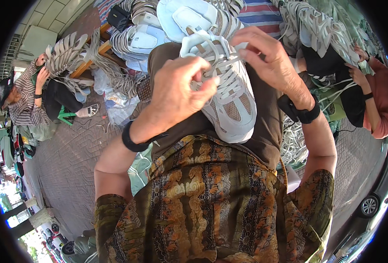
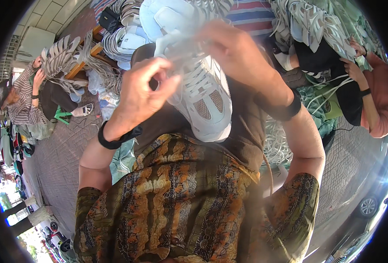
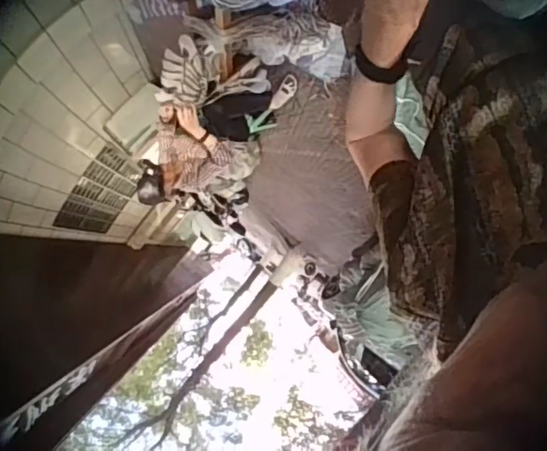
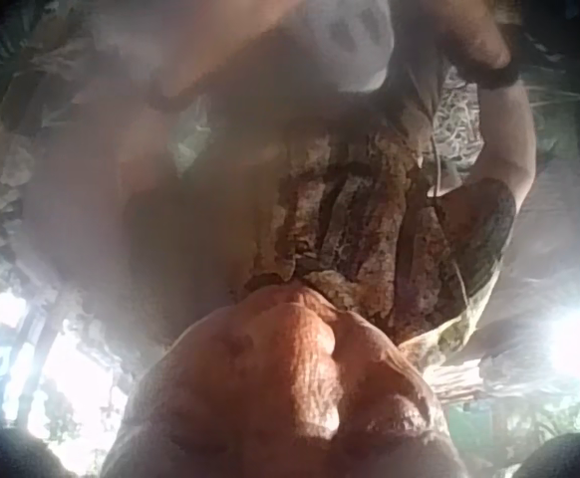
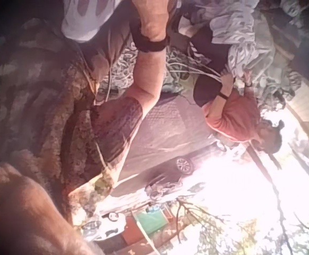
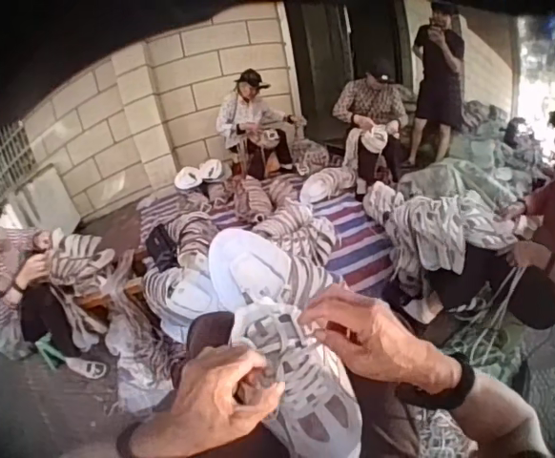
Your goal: The person sits on a mat and laces a white sneaker held on their lap. They thread the laces through the eyelets, pull them tight, and tie a knot. Other people are visible in the background performing similar tasks.
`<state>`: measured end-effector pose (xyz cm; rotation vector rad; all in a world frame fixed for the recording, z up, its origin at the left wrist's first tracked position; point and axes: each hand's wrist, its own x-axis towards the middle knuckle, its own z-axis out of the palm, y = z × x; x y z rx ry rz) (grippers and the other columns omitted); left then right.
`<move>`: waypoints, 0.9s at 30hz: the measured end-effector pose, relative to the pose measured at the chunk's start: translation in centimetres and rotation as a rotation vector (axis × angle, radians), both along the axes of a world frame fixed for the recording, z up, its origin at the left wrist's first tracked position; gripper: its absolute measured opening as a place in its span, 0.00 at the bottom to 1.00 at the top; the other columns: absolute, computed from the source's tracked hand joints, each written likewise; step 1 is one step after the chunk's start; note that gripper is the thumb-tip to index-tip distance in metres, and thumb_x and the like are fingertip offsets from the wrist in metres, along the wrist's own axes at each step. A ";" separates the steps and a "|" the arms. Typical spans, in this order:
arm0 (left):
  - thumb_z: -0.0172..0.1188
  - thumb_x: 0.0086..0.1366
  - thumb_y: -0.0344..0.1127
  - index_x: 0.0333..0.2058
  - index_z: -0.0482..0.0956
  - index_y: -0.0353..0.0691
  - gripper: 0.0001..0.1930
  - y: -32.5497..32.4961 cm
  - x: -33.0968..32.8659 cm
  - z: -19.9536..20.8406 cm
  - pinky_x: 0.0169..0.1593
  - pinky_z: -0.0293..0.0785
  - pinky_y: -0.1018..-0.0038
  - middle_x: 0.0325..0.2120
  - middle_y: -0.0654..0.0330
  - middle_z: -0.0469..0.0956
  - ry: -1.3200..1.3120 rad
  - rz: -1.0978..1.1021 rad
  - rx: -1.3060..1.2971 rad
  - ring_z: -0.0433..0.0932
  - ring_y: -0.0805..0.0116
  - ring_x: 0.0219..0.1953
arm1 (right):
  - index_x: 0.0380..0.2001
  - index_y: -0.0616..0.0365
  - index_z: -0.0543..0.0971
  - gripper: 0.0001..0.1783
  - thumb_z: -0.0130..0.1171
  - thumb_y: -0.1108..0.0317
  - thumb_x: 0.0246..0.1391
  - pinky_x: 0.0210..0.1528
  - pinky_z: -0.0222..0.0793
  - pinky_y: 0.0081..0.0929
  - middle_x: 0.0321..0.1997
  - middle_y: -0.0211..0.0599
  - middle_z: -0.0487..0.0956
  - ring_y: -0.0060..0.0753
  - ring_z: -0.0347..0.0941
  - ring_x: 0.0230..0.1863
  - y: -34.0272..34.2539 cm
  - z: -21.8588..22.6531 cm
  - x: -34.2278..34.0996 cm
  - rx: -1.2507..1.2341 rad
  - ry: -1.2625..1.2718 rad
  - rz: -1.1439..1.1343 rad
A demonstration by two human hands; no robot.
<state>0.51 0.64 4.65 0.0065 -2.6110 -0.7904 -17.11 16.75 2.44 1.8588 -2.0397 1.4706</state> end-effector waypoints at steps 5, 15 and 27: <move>0.61 0.54 0.30 0.35 0.79 0.36 0.09 0.0 -1.1 -2.9 0.33 0.71 0.67 0.27 0.51 0.77 0.118 -0.002 -0.246 0.76 0.54 0.28 | 0.42 0.58 0.76 0.15 0.59 0.79 0.49 0.33 0.71 0.34 0.46 0.34 0.74 0.41 0.76 0.32 -3.0 -0.6 0.1 0.004 0.382 0.112; 0.57 0.57 0.24 0.27 0.71 0.34 0.04 -2.3 -0.9 -1.5 0.27 0.68 0.76 0.20 0.61 0.73 -0.103 -0.041 0.341 0.69 0.75 0.21 | 0.30 0.63 0.72 0.08 0.61 0.75 0.49 0.33 0.70 0.34 0.39 0.36 0.75 0.44 0.74 0.31 -3.4 -0.8 -1.2 0.103 0.369 0.123; 0.59 0.57 0.30 0.36 0.80 0.34 0.09 -1.4 -2.2 -0.5 0.26 0.68 0.73 0.19 0.57 0.77 -0.224 -0.001 0.005 0.71 0.74 0.19 | 0.25 0.64 0.66 0.13 0.62 0.75 0.50 0.35 0.65 0.28 0.33 0.36 0.72 0.34 0.65 0.30 -3.5 0.1 -2.0 0.098 0.186 0.180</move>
